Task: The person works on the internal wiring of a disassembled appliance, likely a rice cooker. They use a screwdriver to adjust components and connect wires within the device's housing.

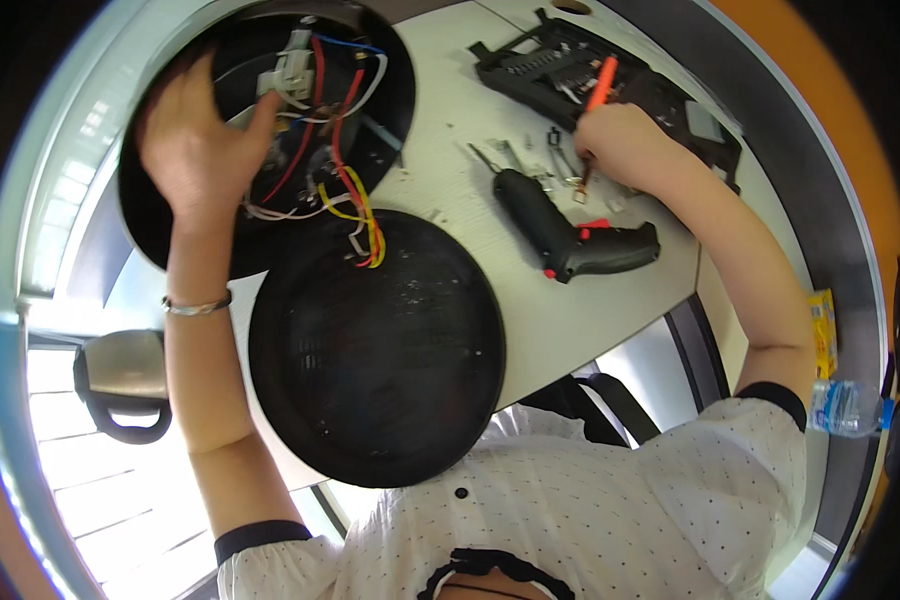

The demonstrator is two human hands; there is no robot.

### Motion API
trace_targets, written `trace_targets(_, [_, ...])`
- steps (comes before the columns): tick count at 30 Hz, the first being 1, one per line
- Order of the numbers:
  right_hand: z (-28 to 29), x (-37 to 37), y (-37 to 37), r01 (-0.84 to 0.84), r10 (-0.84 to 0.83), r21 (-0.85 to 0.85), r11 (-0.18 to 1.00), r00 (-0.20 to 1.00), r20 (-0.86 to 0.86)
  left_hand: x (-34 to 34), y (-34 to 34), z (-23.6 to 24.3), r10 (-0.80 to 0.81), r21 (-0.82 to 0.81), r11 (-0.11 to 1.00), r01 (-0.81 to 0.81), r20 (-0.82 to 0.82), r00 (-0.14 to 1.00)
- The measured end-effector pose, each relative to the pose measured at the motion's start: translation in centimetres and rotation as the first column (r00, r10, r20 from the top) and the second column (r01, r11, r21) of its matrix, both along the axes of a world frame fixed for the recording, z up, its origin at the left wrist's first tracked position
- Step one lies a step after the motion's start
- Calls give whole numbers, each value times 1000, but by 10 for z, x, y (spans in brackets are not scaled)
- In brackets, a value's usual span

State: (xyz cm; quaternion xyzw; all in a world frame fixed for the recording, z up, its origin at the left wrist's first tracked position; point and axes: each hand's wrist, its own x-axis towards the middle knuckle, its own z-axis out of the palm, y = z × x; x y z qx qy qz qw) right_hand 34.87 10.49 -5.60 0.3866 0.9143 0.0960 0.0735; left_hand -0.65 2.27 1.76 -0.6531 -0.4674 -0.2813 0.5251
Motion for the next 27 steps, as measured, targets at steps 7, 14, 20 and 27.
trace_targets(7, [-16,10,6,-54,56,29,998,994,-95,19,-11,6,-47,-87,995,57,112,993])
trace_targets(14, [13,4,-12,-84,82,12,996,913,-400,10,-2,3,-35,-1,999,36,105,994])
trace_targets(20, [37,-58,-41,-289,-345,-497,818,444,-827,5,3,1,-48,-4,999,48,100,994])
trace_targets(27, [13,-138,-32,-549,-317,-207,809,-112,-942,6,2,0,-59,4,998,59,104,993])
